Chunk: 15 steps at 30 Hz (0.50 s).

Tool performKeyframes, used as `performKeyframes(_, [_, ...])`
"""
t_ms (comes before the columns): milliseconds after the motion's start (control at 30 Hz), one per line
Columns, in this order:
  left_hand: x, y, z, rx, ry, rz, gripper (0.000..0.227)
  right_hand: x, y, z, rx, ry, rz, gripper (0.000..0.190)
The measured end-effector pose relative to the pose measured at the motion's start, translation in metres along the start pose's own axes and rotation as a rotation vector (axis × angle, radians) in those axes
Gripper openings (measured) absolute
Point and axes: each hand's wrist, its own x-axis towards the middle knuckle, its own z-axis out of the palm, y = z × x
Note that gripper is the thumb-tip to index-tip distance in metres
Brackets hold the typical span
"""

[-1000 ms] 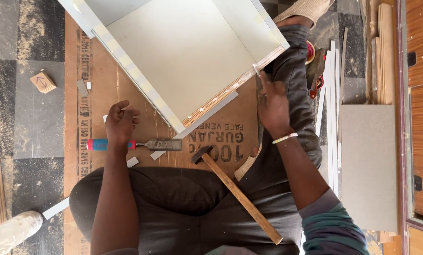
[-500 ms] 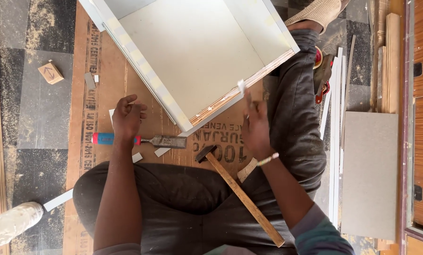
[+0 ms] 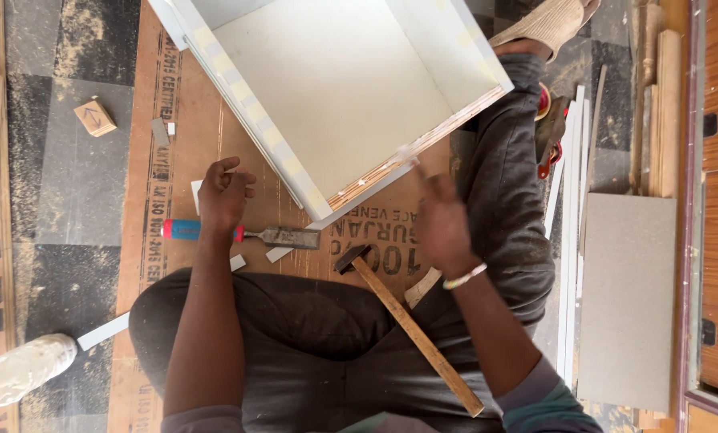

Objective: The recorder is assembling a small white wooden drawer or box by applying glue and tape to the edges.

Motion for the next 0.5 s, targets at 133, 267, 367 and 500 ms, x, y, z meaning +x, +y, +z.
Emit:
performKeyframes(133, [-0.003,0.008,0.000,0.007,0.002,-0.045,0.043,-0.015,-0.013,0.003,0.314,0.091,-0.314,0.080])
performKeyframes(267, [-0.004,0.009,-0.001,-0.006,-0.002,-0.037,0.044,0.010,0.020,0.004,0.257,0.237,-0.064,0.065])
performKeyframes(367, [-0.001,0.006,0.001,-0.035,-0.006,-0.038,0.044,0.019,0.025,0.002,0.151,0.239,-0.007,0.067])
performKeyframes(500, [0.001,0.004,0.001,-0.023,-0.007,-0.029,0.044,0.006,0.006,-0.001,0.342,0.142,-0.241,0.067])
